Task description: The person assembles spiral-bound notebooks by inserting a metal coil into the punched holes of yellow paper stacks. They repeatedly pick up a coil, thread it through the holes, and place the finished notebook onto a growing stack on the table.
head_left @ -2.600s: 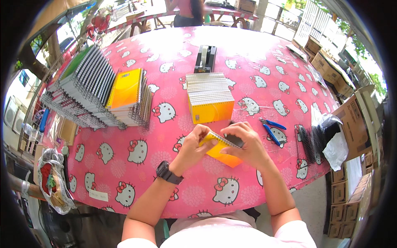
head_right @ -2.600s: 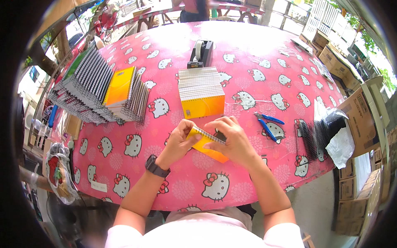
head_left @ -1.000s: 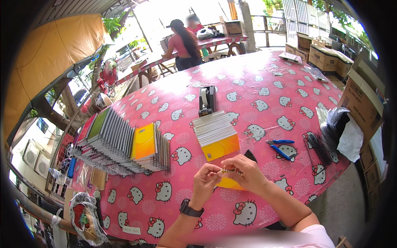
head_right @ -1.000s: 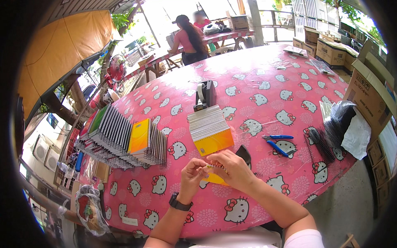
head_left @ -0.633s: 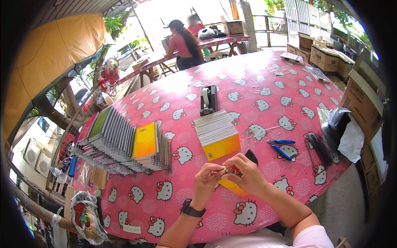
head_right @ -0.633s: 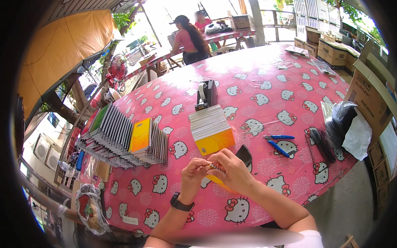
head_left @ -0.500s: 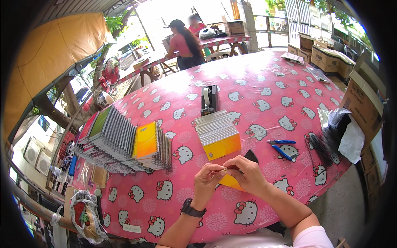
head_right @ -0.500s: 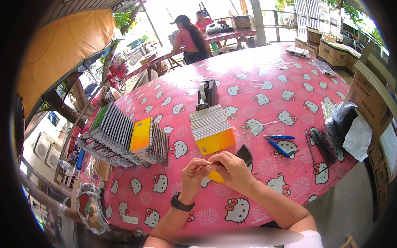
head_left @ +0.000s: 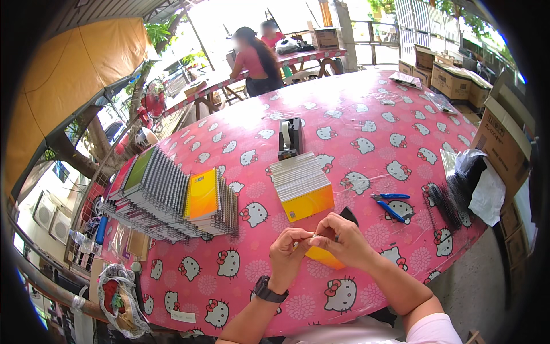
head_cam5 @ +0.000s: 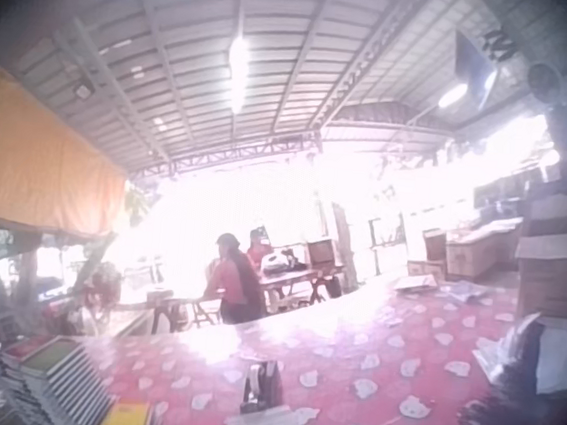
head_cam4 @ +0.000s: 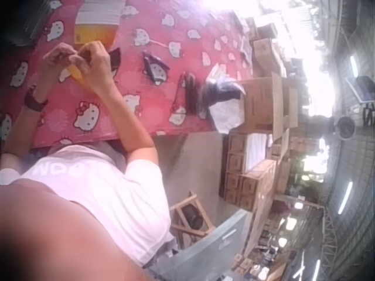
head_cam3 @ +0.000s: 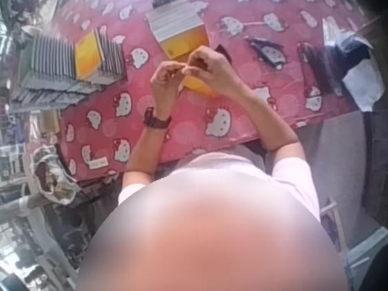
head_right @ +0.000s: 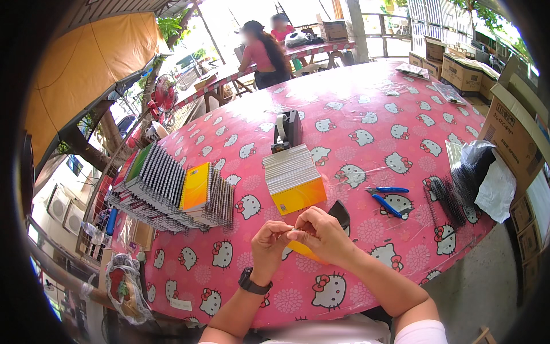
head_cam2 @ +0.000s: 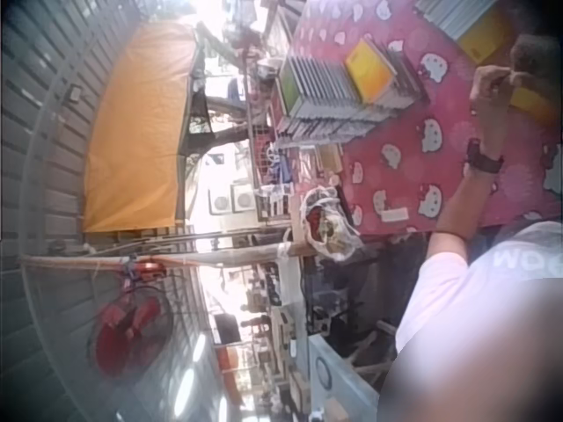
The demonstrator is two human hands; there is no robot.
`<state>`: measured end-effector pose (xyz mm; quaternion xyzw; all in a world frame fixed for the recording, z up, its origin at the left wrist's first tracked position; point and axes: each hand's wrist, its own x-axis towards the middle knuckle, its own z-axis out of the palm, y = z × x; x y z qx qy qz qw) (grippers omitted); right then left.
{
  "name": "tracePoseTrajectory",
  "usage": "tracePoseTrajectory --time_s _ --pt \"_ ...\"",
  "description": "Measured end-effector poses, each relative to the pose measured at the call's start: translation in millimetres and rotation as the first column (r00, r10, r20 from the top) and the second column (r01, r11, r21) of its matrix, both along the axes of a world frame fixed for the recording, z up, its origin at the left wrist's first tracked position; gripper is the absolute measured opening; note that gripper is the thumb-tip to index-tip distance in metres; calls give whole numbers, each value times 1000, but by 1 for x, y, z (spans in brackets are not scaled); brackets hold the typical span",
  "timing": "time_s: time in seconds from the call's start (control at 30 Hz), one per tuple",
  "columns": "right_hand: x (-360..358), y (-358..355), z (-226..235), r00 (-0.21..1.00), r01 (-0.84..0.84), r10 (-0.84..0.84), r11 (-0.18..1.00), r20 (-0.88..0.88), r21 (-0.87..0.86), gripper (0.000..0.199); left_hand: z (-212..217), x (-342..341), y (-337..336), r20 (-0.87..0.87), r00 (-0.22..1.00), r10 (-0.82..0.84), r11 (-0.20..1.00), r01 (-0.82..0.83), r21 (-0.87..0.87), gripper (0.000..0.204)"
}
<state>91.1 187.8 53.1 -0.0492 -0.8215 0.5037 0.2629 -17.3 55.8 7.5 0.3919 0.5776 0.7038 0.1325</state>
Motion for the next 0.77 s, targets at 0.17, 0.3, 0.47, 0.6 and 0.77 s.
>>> tracePoseTrajectory --time_s 0.17,0.3,0.47,0.6,0.77 --pt "-5 -3 -11 985 24 -4 994 -175 111 26 5 3 -1 177 982 -61 998 56 29 14" --pt "-8 -3 -15 973 92 -49 978 -224 188 24 7 1 2 185 979 -82 996 87 -18 18" --pt "-2 -2 -6 997 32 -24 992 -75 121 21 7 4 -2 201 977 -76 995 87 -47 19" --pt "-4 -2 -11 980 56 -14 977 -199 205 19 5 8 -3 120 992 -42 998 46 -31 17" --pt "-3 -6 -12 967 119 -51 958 -251 262 15 9 12 -3 82 996 21 995 -13 -96 17"
